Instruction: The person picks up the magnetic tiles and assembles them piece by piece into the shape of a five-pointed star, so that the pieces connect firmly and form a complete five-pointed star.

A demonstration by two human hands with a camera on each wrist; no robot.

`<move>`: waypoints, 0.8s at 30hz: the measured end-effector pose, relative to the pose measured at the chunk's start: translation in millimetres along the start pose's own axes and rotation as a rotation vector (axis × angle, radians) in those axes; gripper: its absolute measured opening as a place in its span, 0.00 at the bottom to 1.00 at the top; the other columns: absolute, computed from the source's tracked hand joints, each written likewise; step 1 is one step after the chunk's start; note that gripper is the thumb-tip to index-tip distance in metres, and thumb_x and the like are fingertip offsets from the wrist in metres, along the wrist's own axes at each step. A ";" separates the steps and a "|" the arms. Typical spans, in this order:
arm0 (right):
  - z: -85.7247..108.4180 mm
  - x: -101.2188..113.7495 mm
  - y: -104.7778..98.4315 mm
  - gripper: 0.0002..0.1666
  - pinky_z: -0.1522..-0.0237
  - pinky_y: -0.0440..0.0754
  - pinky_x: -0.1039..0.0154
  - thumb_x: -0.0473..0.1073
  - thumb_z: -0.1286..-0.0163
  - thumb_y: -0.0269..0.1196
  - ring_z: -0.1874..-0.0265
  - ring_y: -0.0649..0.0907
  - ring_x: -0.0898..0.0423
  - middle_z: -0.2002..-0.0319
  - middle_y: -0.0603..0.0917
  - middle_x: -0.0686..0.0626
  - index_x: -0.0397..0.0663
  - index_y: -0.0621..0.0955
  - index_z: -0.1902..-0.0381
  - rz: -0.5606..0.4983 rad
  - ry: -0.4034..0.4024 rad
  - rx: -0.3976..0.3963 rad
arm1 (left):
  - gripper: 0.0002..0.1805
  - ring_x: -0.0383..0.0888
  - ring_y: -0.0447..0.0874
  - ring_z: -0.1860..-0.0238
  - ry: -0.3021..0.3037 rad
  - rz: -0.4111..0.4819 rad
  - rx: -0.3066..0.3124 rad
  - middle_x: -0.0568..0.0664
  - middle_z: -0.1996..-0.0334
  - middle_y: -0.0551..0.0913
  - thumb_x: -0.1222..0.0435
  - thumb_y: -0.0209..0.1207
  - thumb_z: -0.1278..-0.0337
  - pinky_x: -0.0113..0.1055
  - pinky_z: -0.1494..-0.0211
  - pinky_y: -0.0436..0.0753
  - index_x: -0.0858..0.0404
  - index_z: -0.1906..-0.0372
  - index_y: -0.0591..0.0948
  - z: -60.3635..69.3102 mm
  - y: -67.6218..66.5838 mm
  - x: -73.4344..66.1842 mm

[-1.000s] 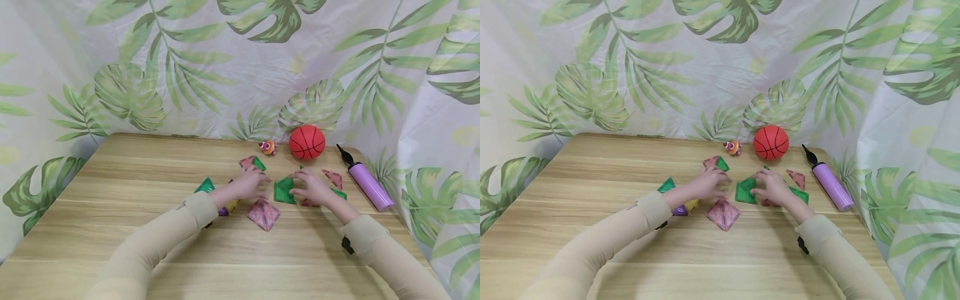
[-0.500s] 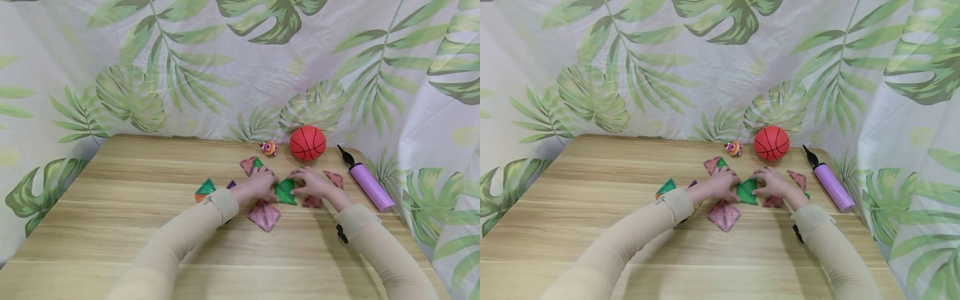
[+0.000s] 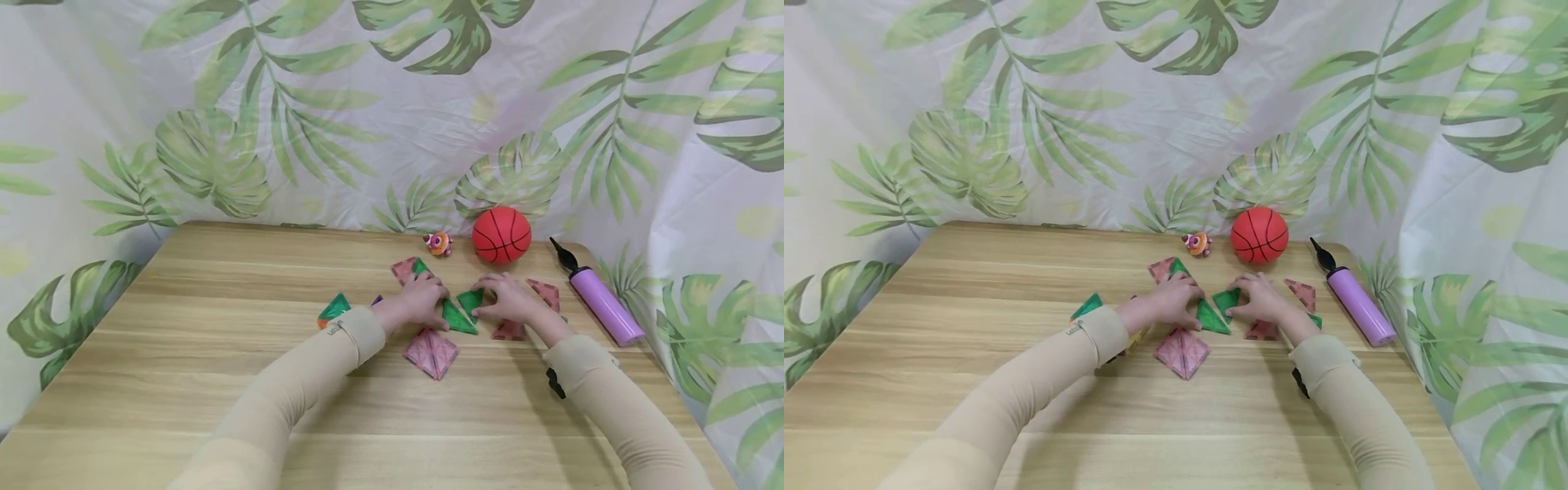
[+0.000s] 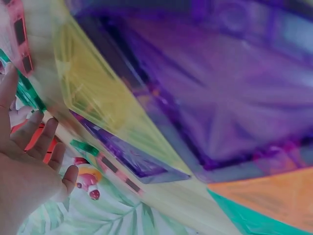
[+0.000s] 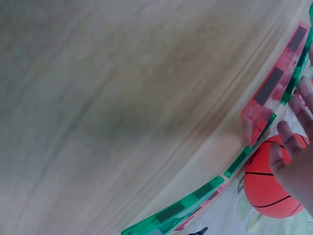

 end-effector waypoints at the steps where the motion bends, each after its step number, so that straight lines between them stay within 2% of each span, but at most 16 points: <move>1: 0.1 0.2 -0.6 0.30 0.43 0.65 0.38 0.58 0.45 0.70 0.43 0.70 0.40 0.43 0.76 0.43 0.51 0.80 0.47 0.013 0.023 -0.008 | 0.37 0.49 0.59 0.36 0.005 0.003 0.001 0.47 0.41 0.73 0.40 0.66 0.57 0.48 0.36 0.58 0.52 0.40 0.76 0.0 0.0 1.2; 7: -2.5 3.0 -2.2 0.32 0.48 0.70 0.43 0.65 0.46 0.67 0.50 0.73 0.44 0.50 0.78 0.46 0.49 0.80 0.51 0.089 0.139 -0.034 | 0.36 0.49 0.59 0.36 0.041 0.033 0.006 0.49 0.40 0.72 0.44 0.66 0.55 0.48 0.35 0.57 0.52 0.39 0.75 -0.1 -0.3 8.2; 13: -6.3 7.1 -0.7 0.34 0.49 0.68 0.41 0.72 0.49 0.65 0.53 0.74 0.45 0.58 0.79 0.47 0.49 0.78 0.60 0.107 0.249 -0.021 | 0.35 0.49 0.61 0.38 0.051 0.009 -0.005 0.49 0.40 0.73 0.44 0.66 0.53 0.49 0.33 0.57 0.52 0.39 0.75 2.5 -2.5 17.0; 17: -9.7 5.7 2.1 0.36 0.48 0.68 0.41 0.75 0.50 0.62 0.54 0.74 0.44 0.60 0.80 0.47 0.50 0.78 0.62 0.119 0.286 -0.026 | 0.33 0.51 0.60 0.36 0.069 0.010 -0.002 0.50 0.38 0.71 0.45 0.65 0.52 0.51 0.32 0.55 0.52 0.39 0.76 3.0 -4.0 23.9; 20: -10.7 4.2 0.5 0.36 0.49 0.68 0.41 0.74 0.48 0.62 0.54 0.75 0.44 0.59 0.80 0.46 0.49 0.78 0.58 0.114 0.250 -0.039 | 0.33 0.51 0.59 0.35 0.090 0.024 0.000 0.51 0.37 0.71 0.46 0.66 0.52 0.51 0.31 0.53 0.53 0.39 0.76 2.5 -3.0 27.9; 24: -9.7 -1.4 -6.9 0.32 0.49 0.70 0.42 0.62 0.43 0.66 0.52 0.75 0.45 0.57 0.79 0.45 0.47 0.78 0.49 0.064 0.082 -0.038 | 0.33 0.51 0.60 0.36 0.104 0.033 0.008 0.51 0.37 0.71 0.47 0.65 0.51 0.51 0.31 0.53 0.53 0.38 0.75 3.3 -2.9 29.9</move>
Point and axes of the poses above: each hand's wrist, its own z-axis away from the middle knuckle, its own y-axis out of the palm, x = y × z, the point moved 1 cm from there along -z, towards the middle knuckle
